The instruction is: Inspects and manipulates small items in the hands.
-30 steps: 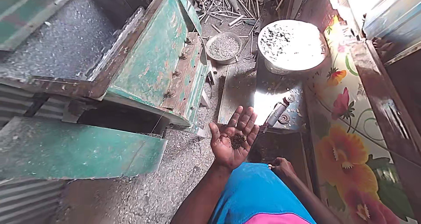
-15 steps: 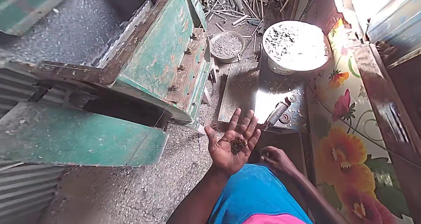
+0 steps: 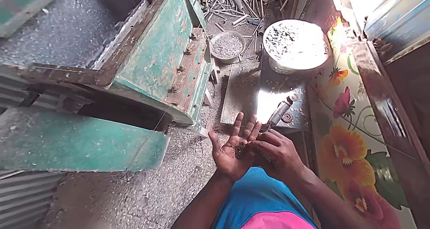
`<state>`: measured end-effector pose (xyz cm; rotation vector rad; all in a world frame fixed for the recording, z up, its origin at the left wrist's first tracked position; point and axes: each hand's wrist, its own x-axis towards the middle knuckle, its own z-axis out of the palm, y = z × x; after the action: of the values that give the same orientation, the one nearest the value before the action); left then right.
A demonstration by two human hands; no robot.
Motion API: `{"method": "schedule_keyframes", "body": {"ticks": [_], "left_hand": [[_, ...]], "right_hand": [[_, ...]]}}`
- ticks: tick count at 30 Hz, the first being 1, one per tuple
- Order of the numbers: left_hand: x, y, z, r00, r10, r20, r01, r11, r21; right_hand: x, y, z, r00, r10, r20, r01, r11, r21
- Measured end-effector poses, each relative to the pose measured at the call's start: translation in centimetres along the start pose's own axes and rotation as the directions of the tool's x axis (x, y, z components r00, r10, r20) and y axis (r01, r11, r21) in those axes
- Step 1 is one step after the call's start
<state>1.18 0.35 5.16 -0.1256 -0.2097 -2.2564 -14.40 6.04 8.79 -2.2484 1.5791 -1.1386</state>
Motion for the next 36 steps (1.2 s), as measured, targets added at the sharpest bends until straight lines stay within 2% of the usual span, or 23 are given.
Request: {"method": "schedule_keyframes", "body": {"ticks": [6, 10, 13, 17, 22, 24, 27, 29, 31, 36], "left_hand": [[0.1, 0.1, -0.3, 1.0, 0.01, 0.007, -0.01, 1.0, -0.012], [0.4, -0.2, -0.4, 1.0, 0.024, 0.004, -0.024, 1.0, -0.007], [0.6, -0.3, -0.9, 1.0, 0.011, -0.011, -0.011, 1.0, -0.005], [0.9, -0.4, -1.5, 0.999, -0.029, -0.019, 0.029, 1.0, -0.012], [1.5, -0.5, -1.8, 0.999, -0.048, -0.019, 0.048, 0.999, -0.007], [1.9, -0.6, -1.7, 0.999, -0.048, -0.021, 0.048, 0.999, 0.006], [2.5, -0.8, -1.5, 0.998, -0.054, -0.014, 0.054, 0.999, 0.003], [2.6, -0.8, -1.3, 0.999, -0.05, -0.014, 0.05, 0.999, 0.015], [2.8, -0.7, -1.1, 0.999, -0.03, -0.037, 0.031, 0.999, 0.027], [2.9, -1.0, -1.0, 0.999, -0.024, -0.041, 0.023, 0.999, -0.03]], "right_hand": [[-0.5, 0.0, 0.9, 1.0, -0.015, -0.028, 0.014, 0.999, -0.029], [-0.5, 0.1, 1.5, 0.999, -0.001, -0.033, -0.003, 0.994, -0.111], [-0.6, 0.1, 1.4, 0.998, 0.052, 0.029, -0.047, 0.987, -0.152], [-0.3, 0.5, 0.5, 0.984, 0.131, 0.123, -0.117, 0.987, -0.109], [-0.2, 0.5, 1.1, 0.981, 0.174, 0.081, -0.15, 0.96, -0.234], [-0.3, 0.8, 1.2, 0.98, 0.185, 0.071, -0.167, 0.965, -0.201], [-0.4, 1.6, 0.2, 0.981, 0.18, 0.066, -0.18, 0.984, -0.018], [-0.9, 1.9, -1.0, 0.977, 0.176, 0.118, -0.187, 0.978, 0.093], [-1.4, 2.5, -1.9, 0.971, 0.159, 0.18, -0.18, 0.978, 0.106], [-2.4, 2.6, -1.5, 0.993, 0.117, -0.034, -0.115, 0.992, 0.056]]}}
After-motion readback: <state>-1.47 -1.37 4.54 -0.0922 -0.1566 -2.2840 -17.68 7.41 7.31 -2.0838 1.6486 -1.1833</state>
